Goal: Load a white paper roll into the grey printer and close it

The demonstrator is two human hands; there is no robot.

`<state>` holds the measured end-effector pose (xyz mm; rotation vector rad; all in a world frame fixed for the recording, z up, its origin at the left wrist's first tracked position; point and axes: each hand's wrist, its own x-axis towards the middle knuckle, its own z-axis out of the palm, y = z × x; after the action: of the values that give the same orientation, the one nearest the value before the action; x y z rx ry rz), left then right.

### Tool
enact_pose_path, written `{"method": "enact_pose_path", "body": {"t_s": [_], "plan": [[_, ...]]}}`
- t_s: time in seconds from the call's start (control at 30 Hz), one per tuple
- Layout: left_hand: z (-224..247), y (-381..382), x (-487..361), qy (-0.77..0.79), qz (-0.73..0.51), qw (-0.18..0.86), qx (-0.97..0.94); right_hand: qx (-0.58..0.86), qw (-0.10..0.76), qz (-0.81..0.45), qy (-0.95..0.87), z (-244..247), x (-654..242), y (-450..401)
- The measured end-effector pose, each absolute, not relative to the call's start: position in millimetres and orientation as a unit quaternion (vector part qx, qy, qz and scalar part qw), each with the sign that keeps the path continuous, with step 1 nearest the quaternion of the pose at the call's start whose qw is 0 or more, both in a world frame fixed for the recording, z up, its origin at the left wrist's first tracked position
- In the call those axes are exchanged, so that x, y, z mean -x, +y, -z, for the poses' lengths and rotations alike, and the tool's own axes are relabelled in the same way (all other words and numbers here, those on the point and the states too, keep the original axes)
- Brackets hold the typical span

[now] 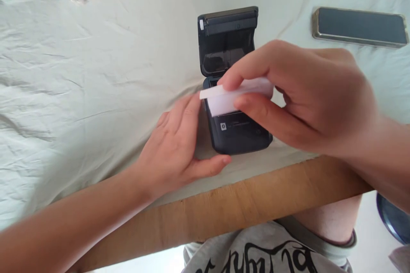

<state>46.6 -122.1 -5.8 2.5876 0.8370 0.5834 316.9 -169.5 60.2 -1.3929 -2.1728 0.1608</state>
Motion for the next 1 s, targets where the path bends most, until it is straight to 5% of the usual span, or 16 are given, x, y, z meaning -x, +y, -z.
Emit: {"method": "enact_pose_path", "body": {"t_s": [0.2,0.5,1.0], "plan": [[-11.7,-114.5,-48.3,0.199,-0.278,0.214,-0.915,0.407,0.328,-0.164,-0.837,-59.1,-303.1,-179.7],[-6.9,-110.8,-41.2,0.204,-0.338,0.287,-0.873,0.467,0.257,-0.122,-0.837,-55.1,-306.8,-177.4],[18.8,-102.6,-48.0,0.200,-0.433,0.195,-0.857,0.429,0.344,-0.165,-0.819,-53.1,-300.3,-166.4]]}}
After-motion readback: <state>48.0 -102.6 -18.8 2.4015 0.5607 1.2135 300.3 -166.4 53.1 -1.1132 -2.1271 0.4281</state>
